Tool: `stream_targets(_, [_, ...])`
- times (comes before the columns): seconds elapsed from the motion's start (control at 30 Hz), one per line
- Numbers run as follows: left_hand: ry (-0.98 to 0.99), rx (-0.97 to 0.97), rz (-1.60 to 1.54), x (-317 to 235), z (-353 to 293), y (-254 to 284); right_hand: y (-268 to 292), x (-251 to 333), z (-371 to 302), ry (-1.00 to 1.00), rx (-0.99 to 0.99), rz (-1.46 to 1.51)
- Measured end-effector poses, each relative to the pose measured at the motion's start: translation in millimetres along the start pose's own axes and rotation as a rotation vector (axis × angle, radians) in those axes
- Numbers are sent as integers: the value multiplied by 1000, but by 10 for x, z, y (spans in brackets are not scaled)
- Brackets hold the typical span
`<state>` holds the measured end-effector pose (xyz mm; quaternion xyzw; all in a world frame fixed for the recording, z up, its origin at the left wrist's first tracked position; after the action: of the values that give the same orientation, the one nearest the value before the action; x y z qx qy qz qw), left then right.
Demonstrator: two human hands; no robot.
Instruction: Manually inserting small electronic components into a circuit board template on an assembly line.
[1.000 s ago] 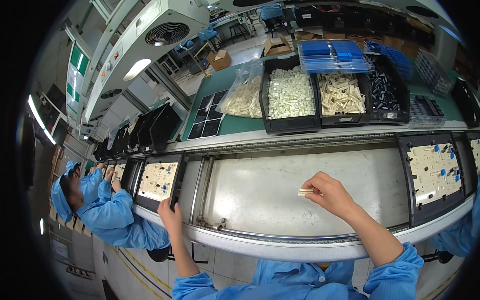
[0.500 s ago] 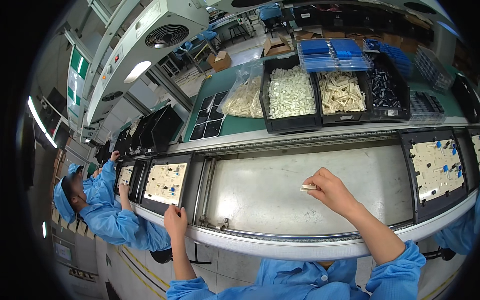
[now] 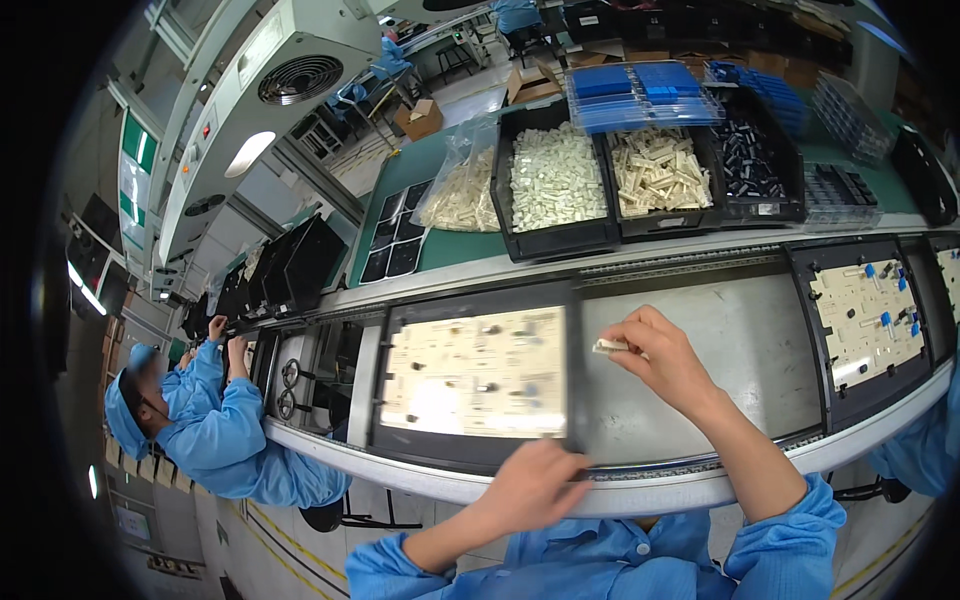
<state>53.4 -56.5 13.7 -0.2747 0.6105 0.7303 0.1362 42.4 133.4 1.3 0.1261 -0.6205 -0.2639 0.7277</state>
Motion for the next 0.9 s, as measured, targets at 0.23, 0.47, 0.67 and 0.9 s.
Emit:
stream_targets(0.23, [-107,-234,13,820,1443,884,305,-158,-24,-34,-194,62])
stream_targets(0.47, [243,-348,508,1907,2389,1229,218,-133,1,32,-144,-6])
stream_targets(0.67, [313,-149,632,1887,2556,1130,248,-158,30,41,-119,-59])
stream_targets(0.9, [347,-127,700,1694,2466,1156,231,-191,54,-33,-87,-68])
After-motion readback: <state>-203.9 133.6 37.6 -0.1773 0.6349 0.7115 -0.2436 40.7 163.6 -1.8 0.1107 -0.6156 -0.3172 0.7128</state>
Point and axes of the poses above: each hand's wrist, its own z-axis towards the middle knuckle, its own y-axis out of the back of the hand, x = y × z, the point moved 7 cm from there along z, towards the middle knuckle, and after that the axes turned 9 degrees about x, right-handed, at the moved point
